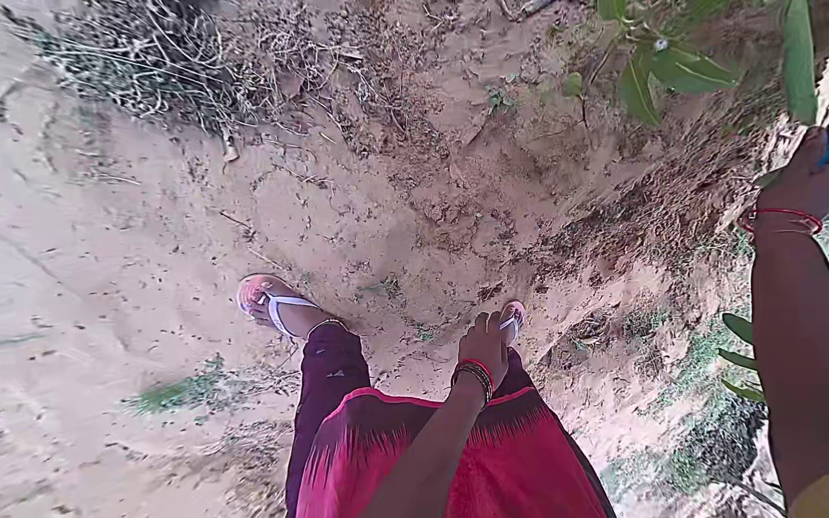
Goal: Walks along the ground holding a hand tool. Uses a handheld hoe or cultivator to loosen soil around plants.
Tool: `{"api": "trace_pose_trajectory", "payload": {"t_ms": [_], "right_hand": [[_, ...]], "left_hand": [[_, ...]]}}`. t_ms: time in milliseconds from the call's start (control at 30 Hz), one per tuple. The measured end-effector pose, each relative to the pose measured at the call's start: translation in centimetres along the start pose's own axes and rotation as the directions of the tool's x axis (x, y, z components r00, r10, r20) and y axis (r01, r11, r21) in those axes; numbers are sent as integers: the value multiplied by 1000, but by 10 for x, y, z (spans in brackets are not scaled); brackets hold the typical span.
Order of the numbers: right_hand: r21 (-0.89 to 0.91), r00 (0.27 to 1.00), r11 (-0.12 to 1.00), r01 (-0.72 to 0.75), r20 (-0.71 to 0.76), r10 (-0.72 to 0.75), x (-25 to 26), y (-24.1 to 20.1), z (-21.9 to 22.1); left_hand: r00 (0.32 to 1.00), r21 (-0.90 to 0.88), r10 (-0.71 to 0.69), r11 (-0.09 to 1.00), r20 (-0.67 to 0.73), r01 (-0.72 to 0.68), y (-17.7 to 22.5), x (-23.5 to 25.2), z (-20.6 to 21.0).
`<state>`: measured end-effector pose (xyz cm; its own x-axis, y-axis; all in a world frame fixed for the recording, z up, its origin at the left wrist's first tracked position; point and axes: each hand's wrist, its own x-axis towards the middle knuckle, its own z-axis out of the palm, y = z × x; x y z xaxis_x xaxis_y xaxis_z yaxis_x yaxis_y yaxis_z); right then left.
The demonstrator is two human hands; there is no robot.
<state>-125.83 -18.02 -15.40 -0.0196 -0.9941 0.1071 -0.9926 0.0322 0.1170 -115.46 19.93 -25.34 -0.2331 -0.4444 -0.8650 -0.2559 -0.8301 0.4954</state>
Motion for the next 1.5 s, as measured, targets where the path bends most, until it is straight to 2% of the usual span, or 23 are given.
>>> {"api": "trace_pose_trajectory", "payload": {"t_ms": [67, 200, 333, 400, 500, 600, 700, 767, 800, 867, 900, 967, 1033, 1200, 1333, 1500], "right_hand": [[20, 999, 1000, 6, -47, -5, -8, 2, 9], [-22, 998, 998, 54, -24, -55, -28, -19, 20], [122, 989, 984, 133, -75, -125, -35, -42, 26], [202, 962, 945, 259, -146, -233, -53, -48, 25], [355, 847, 769, 531, -241, -474, -96, -63, 23], [480, 744, 621, 620, -109, -660, -145, -100, 20], [541, 659, 611, 578, 132, -741, -188, -146, 42], [502, 608, 702, 505, 370, -702, -212, -163, 79], [423, 577, 774, 471, 515, -634, -224, -164, 100], [157, 497, 889, 429, 781, -378, -251, -148, 150], [40, 460, 908, 418, 852, -250, -264, -130, 172], [-54, 430, 908, 416, 891, -144, -279, -104, 198], [-33, 407, 902, 430, 899, -162, -278, -101, 203], [5, 364, 902, 433, 914, -180, -259, -91, 182], [-19, 346, 941, 339, 932, -106, -269, -49, 181], [-60, 266, 892, 449, 961, -70, -256, -67, 184]], "left_hand": [[1000, 20, -2, 1000, 8, 2, 0, 0, -3], [1000, 15, -1, 1000, 17, 1, -2, -4, -6], [1000, -20, 7, 1000, 15, -6, -8, -6, -7], [1000, -47, 7, 999, 18, -6, -10, -7, -8], [1000, -95, 8, 995, 14, -6, -12, -9, -12], [1000, -139, 4, 990, -24, -7, -16, -9, -19], [997, -180, -9, 984, -74, -4, -21, -8, -22], [997, -206, -19, 978, -76, 3, -23, -8, -21], [997, -214, -23, 977, -70, 8, -22, -8, -19], [998, -222, -33, 975, -61, 19, -26, -7, -15], [998, -226, -34, 974, -62, 19, -27, -7, -11], [996, -240, -29, 971, -80, 9, -30, -3, -7], [995, -263, -37, 965, -89, 12, -36, 0, 0], [995, -287, -61, 957, -81, 35, -37, 6, 15], [995, -300, -58, 953, -77, 33, -34, 7, 17], [996, -283, -56, 958, -63, 36, -31, 9, 22]]}}
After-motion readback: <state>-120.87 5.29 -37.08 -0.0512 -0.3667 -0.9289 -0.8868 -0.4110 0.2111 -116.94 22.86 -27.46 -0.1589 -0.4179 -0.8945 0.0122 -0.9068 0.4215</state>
